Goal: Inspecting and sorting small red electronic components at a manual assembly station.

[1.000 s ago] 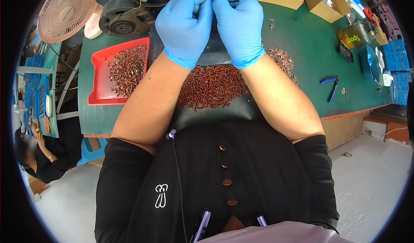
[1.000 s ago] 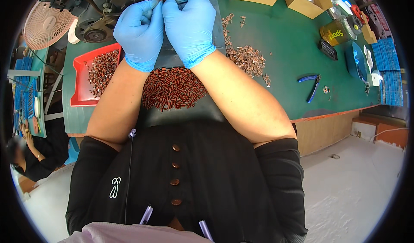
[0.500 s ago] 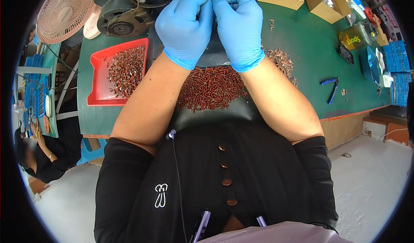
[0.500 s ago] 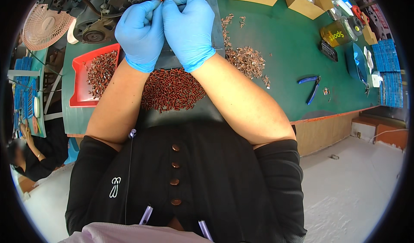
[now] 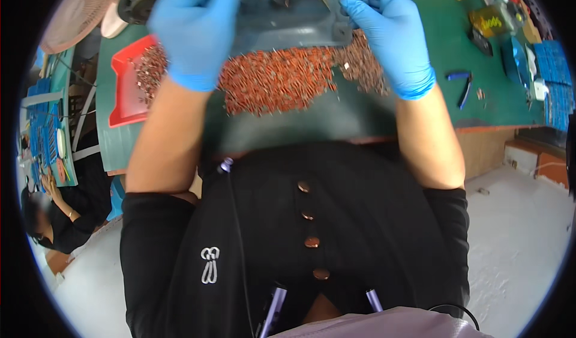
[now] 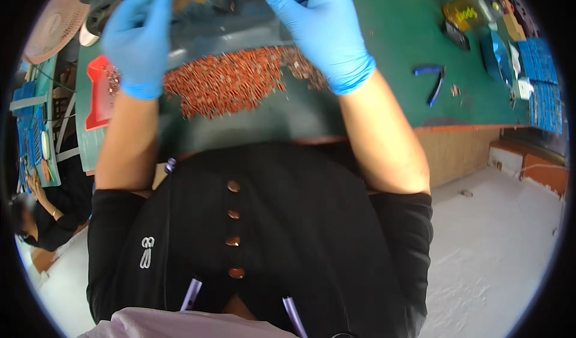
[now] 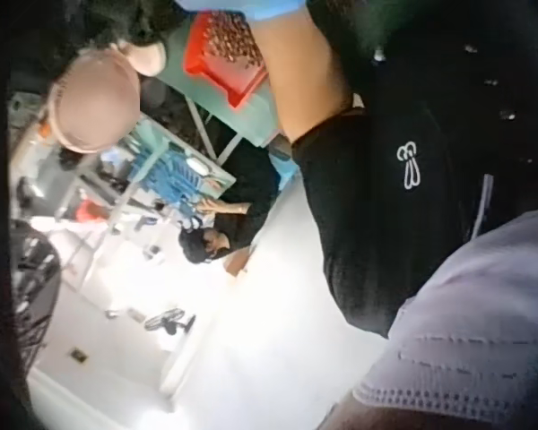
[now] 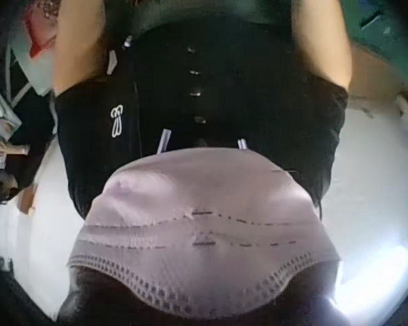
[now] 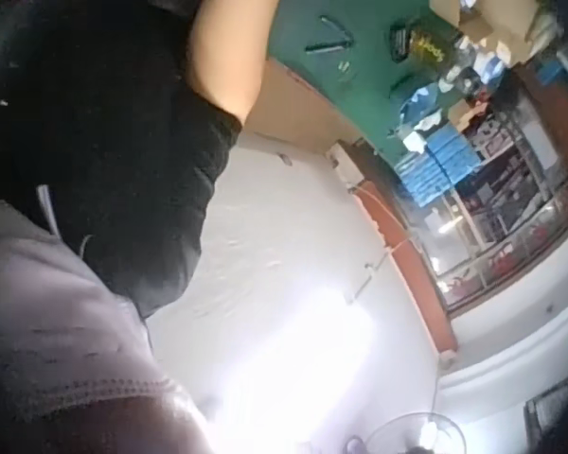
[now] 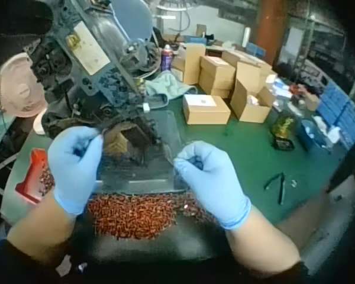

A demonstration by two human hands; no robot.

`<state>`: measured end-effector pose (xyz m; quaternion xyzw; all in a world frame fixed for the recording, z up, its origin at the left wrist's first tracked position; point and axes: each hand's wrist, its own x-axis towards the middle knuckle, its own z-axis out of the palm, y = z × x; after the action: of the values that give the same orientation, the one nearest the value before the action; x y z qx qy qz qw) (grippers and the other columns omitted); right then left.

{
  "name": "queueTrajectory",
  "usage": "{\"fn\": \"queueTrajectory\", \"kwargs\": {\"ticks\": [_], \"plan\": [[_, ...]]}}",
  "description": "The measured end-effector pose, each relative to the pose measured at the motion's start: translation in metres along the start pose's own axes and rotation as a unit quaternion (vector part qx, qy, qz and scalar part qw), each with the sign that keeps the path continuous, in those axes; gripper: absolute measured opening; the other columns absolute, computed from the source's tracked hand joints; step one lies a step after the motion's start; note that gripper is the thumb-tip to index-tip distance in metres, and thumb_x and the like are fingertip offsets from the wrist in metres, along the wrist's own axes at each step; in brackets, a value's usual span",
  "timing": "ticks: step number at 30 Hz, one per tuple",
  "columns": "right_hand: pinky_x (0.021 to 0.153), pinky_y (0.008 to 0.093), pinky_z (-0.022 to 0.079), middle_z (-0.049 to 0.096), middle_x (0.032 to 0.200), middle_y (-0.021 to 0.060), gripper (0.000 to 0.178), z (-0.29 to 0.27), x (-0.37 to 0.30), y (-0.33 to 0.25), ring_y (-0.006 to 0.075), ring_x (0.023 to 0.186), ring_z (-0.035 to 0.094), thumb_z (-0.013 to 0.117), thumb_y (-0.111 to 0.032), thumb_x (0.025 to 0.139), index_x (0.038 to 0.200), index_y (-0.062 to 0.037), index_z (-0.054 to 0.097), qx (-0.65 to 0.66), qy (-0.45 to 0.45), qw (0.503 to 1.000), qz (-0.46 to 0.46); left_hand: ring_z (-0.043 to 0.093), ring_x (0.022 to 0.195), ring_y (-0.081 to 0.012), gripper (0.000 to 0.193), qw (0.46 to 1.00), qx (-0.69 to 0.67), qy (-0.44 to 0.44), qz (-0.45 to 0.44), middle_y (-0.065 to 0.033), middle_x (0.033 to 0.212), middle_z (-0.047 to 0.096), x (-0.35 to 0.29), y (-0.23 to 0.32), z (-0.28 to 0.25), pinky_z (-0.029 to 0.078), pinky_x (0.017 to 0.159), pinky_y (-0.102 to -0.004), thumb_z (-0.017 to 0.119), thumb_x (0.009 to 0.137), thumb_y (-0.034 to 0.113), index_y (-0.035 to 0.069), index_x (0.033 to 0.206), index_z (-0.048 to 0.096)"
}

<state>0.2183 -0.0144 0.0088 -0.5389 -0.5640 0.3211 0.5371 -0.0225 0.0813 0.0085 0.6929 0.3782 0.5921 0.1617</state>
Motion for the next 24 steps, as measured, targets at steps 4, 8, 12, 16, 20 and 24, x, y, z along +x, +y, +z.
{"fn": "queueTrajectory", "kwargs": {"ticks": [4, 8, 12, 16, 20, 24], "plan": [[0.069, 0.0322, 0.053, 0.069, 0.076, 0.0091, 0.010, -0.031, -0.044, 0.012, 0.0194, 0.068, 0.067, 0.066, -0.012, 0.083, 0.086, -0.0034, 0.070, -0.217, -0.087, 0.971, 0.049, 0.062, 0.074, -0.0071, 0.020, 0.998, 0.034, 0.004, -0.059, -0.0042, 0.086, 0.071, -0.011, -0.019, -0.062, 0.050, 0.069, -0.0210, 0.077, 0.084, 0.006, -0.003, 0.101, 0.072], [0.071, 0.0391, 0.054, 0.069, 0.079, 0.0100, 0.008, -0.036, -0.079, 0.021, 0.0306, 0.074, 0.067, 0.067, -0.011, 0.077, 0.083, -0.0077, 0.070, -0.298, -0.131, 0.944, 0.046, 0.046, 0.064, -0.0028, 0.015, 0.978, -0.058, -0.021, -0.201, 0.0013, 0.080, 0.064, -0.023, -0.036, -0.110, 0.032, 0.058, -0.0181, 0.071, 0.089, 0.005, -0.003, 0.101, 0.070], [0.067, 0.0335, 0.054, 0.064, 0.078, 0.0106, 0.009, -0.032, -0.092, 0.029, 0.0254, 0.071, 0.066, 0.072, -0.004, 0.077, 0.085, -0.0033, 0.067, -0.364, -0.112, 0.924, -0.027, 0.061, 0.078, -0.0061, 0.014, 0.976, -0.021, -0.015, -0.218, -0.0047, 0.089, 0.070, -0.033, -0.062, -0.138, 0.047, 0.071, -0.0193, 0.071, 0.089, 0.004, -0.004, 0.100, 0.070], [0.070, 0.0421, 0.053, 0.064, 0.081, 0.0121, 0.004, -0.027, -0.094, 0.035, 0.0325, 0.077, 0.065, 0.065, -0.010, 0.078, 0.079, -0.0058, 0.064, -0.424, -0.108, 0.896, -0.073, 0.062, 0.075, -0.0062, 0.018, 0.978, 0.142, -0.032, -0.151, -0.0033, 0.085, 0.071, -0.029, -0.088, -0.159, 0.048, 0.071, -0.0204, 0.071, 0.089, 0.008, -0.004, 0.102, 0.070], [0.069, 0.0431, 0.052, 0.061, 0.081, 0.0144, 0.008, -0.022, -0.098, 0.034, 0.0354, 0.076, 0.063, 0.064, -0.011, 0.081, 0.082, -0.0040, 0.060, -0.514, -0.104, 0.842, -0.127, 0.062, 0.074, -0.0059, 0.019, 0.951, 0.257, -0.093, -0.142, -0.0026, 0.084, 0.071, -0.025, -0.089, -0.161, 0.049, 0.072, -0.0213, 0.071, 0.090, 0.010, -0.003, 0.104, 0.070], [0.070, 0.0432, 0.053, 0.062, 0.081, 0.0148, 0.007, -0.022, -0.099, 0.027, 0.0363, 0.077, 0.064, 0.063, -0.009, 0.083, 0.086, -0.0034, 0.059, -0.431, -0.086, 0.889, -0.127, 0.062, 0.075, -0.0061, 0.020, 0.979, 0.140, -0.097, -0.115, -0.0027, 0.086, 0.070, -0.034, -0.060, -0.125, 0.050, 0.073, -0.0215, 0.070, 0.091, 0.010, -0.002, 0.107, 0.069]]}}
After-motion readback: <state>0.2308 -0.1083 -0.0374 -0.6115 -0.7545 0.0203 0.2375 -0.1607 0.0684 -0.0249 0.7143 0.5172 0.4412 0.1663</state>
